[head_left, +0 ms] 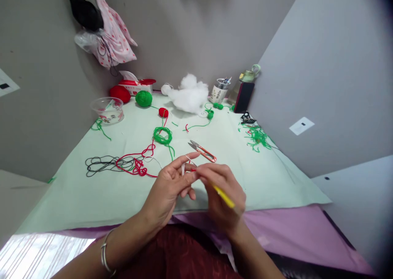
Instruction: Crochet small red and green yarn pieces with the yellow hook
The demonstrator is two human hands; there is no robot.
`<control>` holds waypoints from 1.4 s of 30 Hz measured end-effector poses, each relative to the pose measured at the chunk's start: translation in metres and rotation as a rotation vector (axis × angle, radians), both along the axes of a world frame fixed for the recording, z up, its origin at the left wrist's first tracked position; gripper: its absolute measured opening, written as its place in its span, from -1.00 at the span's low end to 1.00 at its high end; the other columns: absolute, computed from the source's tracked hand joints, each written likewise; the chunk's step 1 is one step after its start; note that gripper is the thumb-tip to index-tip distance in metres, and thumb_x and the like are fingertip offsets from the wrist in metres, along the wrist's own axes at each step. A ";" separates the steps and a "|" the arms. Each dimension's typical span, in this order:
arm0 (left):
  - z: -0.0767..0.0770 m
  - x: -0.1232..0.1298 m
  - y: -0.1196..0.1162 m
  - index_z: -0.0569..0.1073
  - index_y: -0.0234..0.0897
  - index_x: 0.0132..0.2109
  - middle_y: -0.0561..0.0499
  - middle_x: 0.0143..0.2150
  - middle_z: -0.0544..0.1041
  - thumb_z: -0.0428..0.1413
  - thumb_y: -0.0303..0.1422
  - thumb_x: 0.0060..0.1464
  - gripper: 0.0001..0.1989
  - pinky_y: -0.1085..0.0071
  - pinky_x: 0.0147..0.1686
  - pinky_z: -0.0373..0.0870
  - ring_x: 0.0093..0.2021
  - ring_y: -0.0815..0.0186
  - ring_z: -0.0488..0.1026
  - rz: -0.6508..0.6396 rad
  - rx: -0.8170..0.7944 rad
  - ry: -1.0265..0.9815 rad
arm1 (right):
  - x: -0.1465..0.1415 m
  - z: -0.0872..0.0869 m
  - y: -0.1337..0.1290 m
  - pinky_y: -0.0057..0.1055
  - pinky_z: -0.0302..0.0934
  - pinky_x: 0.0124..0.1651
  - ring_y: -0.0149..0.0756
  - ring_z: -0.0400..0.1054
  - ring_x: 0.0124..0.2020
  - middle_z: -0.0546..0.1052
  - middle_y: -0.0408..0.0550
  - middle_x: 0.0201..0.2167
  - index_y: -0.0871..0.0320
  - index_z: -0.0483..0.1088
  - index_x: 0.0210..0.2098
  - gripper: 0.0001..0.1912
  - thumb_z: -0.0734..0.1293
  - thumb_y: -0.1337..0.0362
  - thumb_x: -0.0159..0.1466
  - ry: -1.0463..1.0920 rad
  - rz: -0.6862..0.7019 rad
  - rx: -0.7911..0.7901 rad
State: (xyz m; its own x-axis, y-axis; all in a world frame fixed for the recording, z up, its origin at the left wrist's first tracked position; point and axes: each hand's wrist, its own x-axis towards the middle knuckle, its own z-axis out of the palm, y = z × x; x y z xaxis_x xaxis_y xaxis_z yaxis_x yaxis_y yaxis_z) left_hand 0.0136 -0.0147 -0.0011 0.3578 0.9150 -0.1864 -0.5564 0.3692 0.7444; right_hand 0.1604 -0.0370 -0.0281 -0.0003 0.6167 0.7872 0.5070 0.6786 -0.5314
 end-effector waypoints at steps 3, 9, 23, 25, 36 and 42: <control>-0.001 -0.003 0.004 0.68 -0.34 0.05 0.22 -0.51 0.35 0.46 -0.37 0.03 -0.58 0.64 -0.59 0.31 -0.64 0.63 0.00 -0.088 -0.096 -0.078 | 0.002 0.000 0.000 -0.26 0.51 -0.15 -0.19 0.60 -0.14 0.67 0.02 -0.12 -0.02 0.61 0.07 -0.66 0.37 0.46 0.40 -0.017 -0.040 0.033; 0.000 -0.007 0.007 0.70 -0.28 0.02 0.17 -0.43 0.43 0.43 -0.46 0.05 -0.65 0.66 -0.57 0.34 -0.62 0.64 0.06 -0.035 -0.058 -0.076 | 0.005 0.011 0.006 -0.32 0.43 -0.25 -0.33 0.48 -0.37 0.63 -0.10 -0.29 0.03 0.63 -0.15 -0.77 0.30 0.33 0.49 0.454 0.144 -0.242; 0.001 -0.007 0.004 0.72 -0.18 0.00 0.12 -0.29 0.46 0.44 -0.38 0.04 -0.67 0.58 -0.53 0.50 -0.56 0.60 0.24 0.016 0.111 0.083 | 0.008 0.012 0.001 -0.38 0.51 -0.23 -0.37 0.58 -0.35 0.68 -0.09 -0.25 0.06 0.57 -0.11 -0.74 0.22 0.30 0.54 0.457 0.167 -0.291; 0.000 -0.006 0.002 0.71 -0.14 0.03 0.13 -0.28 0.46 0.45 -0.39 0.03 -0.62 0.59 -0.52 0.48 -0.54 0.58 0.32 0.056 0.129 0.107 | 0.006 0.009 -0.002 -0.36 0.52 -0.17 -0.33 0.60 -0.28 0.68 -0.07 -0.21 0.05 0.56 -0.03 -0.74 0.23 0.38 0.52 0.241 0.081 -0.161; -0.002 -0.009 0.006 0.63 -0.35 0.13 0.23 -0.52 0.34 0.43 -0.43 0.06 -0.54 0.69 -0.64 0.22 -0.63 0.62 -0.03 -0.094 -0.102 -0.092 | 0.007 0.004 0.002 -0.32 0.46 -0.22 -0.31 0.51 -0.32 0.63 -0.08 -0.28 0.01 0.59 -0.07 -0.71 0.24 0.41 0.50 0.352 0.105 -0.157; 0.000 -0.004 0.001 0.63 -0.25 0.15 0.13 -0.35 0.54 0.44 -0.38 0.06 -0.51 0.62 -0.67 0.29 -0.65 0.62 0.01 -0.045 0.032 0.026 | 0.004 0.006 0.004 -0.29 0.48 -0.14 -0.28 0.56 -0.24 0.68 -0.09 -0.21 0.00 0.62 -0.06 -0.74 0.30 0.40 0.47 0.313 0.136 -0.183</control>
